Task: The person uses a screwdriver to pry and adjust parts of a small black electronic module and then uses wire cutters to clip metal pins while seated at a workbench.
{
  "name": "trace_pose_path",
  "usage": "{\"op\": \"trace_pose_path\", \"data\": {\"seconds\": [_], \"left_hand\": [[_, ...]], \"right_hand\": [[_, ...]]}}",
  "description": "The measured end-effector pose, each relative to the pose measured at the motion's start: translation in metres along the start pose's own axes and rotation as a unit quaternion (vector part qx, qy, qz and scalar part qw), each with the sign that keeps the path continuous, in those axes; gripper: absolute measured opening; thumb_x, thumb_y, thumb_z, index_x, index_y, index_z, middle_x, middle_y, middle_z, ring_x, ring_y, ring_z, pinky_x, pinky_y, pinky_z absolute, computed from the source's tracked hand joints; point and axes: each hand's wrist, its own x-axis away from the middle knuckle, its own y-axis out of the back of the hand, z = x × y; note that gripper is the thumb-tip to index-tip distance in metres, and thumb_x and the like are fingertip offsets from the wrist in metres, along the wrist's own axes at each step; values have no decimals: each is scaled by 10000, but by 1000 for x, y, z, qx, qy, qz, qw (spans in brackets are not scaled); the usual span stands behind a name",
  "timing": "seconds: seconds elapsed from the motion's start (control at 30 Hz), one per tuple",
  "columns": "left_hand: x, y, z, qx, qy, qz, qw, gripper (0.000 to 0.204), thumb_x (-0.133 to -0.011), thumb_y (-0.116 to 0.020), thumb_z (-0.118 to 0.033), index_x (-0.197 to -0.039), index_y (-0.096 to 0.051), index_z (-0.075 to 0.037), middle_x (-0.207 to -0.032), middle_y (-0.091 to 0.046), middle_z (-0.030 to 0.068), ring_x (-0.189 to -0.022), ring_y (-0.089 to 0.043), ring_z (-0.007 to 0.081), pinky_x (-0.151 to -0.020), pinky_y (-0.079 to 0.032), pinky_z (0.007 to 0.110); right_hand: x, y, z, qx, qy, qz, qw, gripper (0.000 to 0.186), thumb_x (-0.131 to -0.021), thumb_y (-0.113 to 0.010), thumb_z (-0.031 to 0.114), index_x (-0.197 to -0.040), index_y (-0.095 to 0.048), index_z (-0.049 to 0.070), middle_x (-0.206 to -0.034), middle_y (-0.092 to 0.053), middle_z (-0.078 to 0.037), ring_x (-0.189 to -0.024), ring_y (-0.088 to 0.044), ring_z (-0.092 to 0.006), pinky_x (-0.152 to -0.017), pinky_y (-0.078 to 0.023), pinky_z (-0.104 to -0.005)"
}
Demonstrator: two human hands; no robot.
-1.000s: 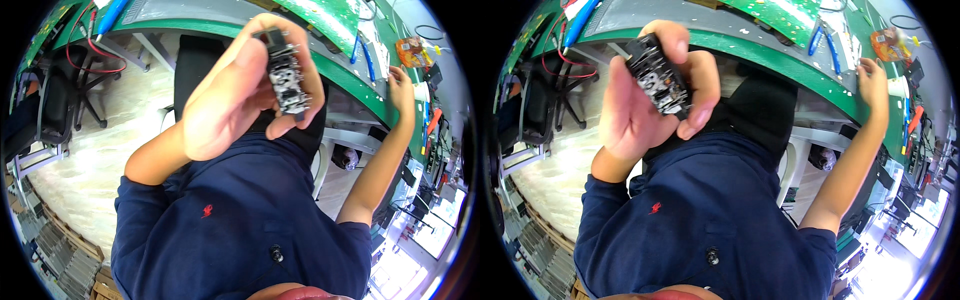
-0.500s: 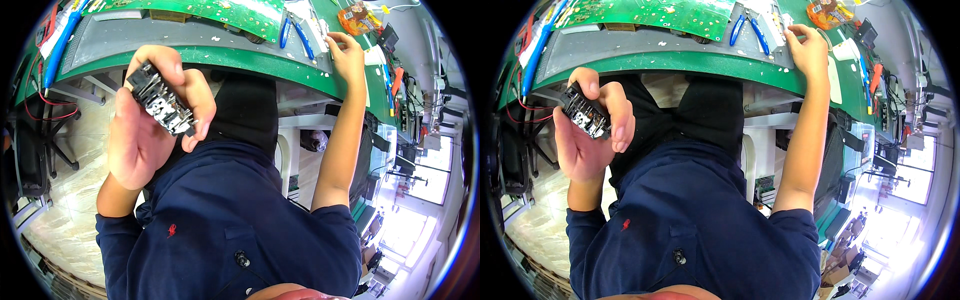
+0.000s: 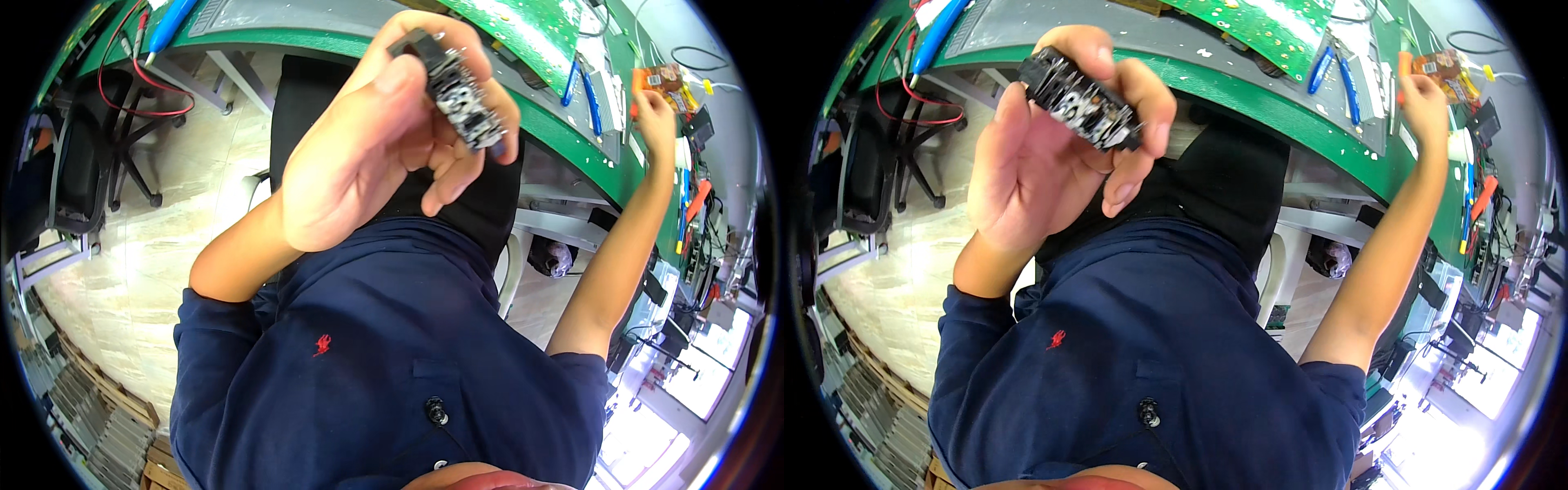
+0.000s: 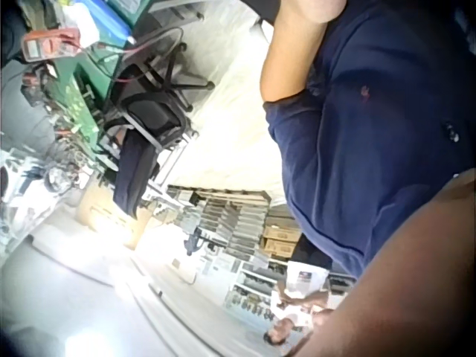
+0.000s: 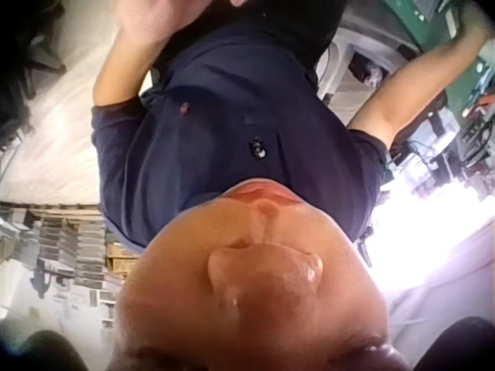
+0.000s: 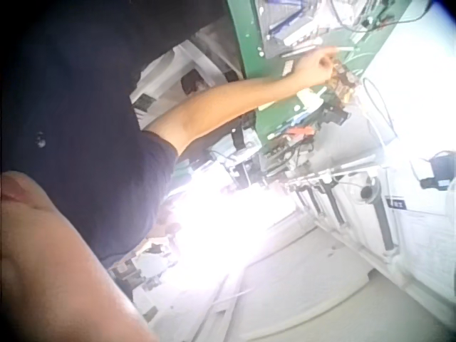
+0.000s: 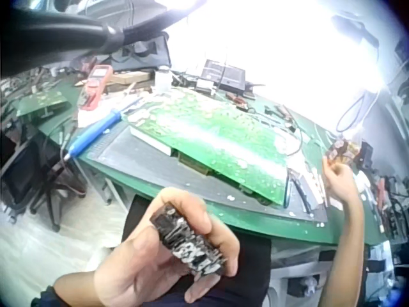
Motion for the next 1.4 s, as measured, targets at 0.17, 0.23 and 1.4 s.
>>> {"op": "trace_pose_path", "data": {"seconds": [0.17,0.23,1.4], "left_hand": [[-1,-8,-9,13,51,-65,997,444,-978,-238,-483,-1235,-331,-133,-1071,-478,253,-661,-505,169,-561,-447,245],[-2,-9,-9,-2,49,-68,997,440,-978,-246,-481,-1242,-329,-139,-1089,-470,251,-678,-505,171,-564,-450,249],[6,8,1,-366,-91,-72,923,455,-941,-419,-498,-1246,-315,-176,-1216,-433,209,-867,-530,238,-589,-480,295]], "right_hand": [[88,25,90,-242,119,-69,960,223,-911,-535,150,-1025,-618,-23,-901,-640,-89,-755,-604,-114,-657,-442,-227],[132,29,125,-184,225,-87,953,248,-861,-602,88,-1066,-613,-51,-877,-648,-89,-732,-585,-131,-639,-427,-216],[225,72,235,283,499,58,817,385,-747,-671,-110,-1121,-594,-59,-867,-647,-207,-716,-633,-228,-627,-507,-259]]}}
